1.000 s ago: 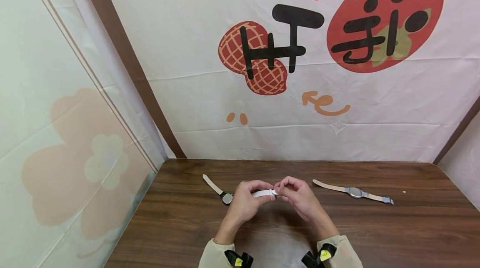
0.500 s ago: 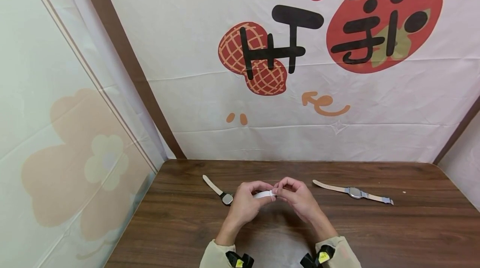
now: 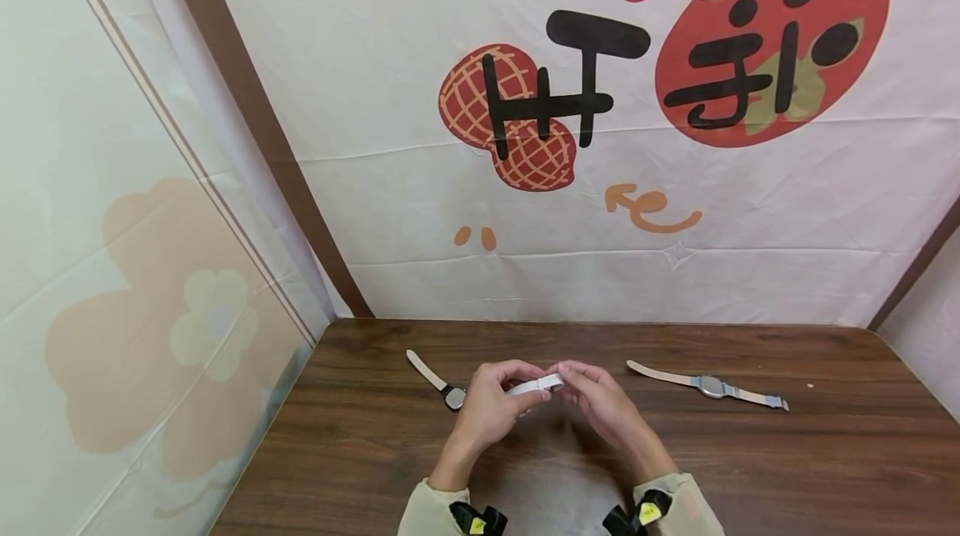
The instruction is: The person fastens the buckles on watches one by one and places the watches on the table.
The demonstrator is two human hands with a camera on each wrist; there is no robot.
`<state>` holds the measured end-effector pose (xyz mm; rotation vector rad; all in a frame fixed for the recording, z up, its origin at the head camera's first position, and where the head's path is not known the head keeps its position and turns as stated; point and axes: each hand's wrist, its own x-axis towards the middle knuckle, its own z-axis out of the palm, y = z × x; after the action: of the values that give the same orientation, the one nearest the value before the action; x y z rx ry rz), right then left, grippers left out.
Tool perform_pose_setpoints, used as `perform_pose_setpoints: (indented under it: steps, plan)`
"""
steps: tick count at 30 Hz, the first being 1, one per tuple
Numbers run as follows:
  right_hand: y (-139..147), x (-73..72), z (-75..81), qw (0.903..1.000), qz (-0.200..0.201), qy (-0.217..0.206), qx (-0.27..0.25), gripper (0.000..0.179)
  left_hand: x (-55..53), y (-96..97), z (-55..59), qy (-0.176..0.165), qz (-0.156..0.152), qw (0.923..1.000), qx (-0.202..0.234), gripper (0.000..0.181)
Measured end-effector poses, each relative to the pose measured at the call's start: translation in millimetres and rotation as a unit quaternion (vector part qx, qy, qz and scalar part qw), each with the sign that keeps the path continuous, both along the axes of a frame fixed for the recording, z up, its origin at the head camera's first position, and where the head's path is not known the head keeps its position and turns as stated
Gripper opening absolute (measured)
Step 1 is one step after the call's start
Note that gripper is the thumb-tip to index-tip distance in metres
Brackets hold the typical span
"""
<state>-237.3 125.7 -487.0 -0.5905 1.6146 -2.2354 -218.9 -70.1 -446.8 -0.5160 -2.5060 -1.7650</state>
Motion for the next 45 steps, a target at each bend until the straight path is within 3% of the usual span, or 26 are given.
perform_pose_setpoints:
  steps: [13,20,23,45]
  plan:
    - [0.4,-3.2,-7.1,0.9946,0.075,0.025,-0.067,0.027,0.7,-0.5,3.4,-0.014,-0.014,0.9996,0.020,0.017]
    - [0.5,-3.1,-7.7,0.9907,0.092,0.041,-0.091,0.028,16.2,0.9,32.3,-0.019,-0.030,0.9989,0.030,0.017]
    - [1.1,-2.5,-6.7,0.9896,0.097,0.042,-0.098,0.027,18.7,0.9,37.4,-0.019,-0.030,0.9990,0.026,0.016]
    - [1.0,-0.5,-5.3,0.9887,0.094,0.033,-0.112,0.023,18.8,0.9,35.7,-0.022,-0.032,0.9992,0.012,0.017]
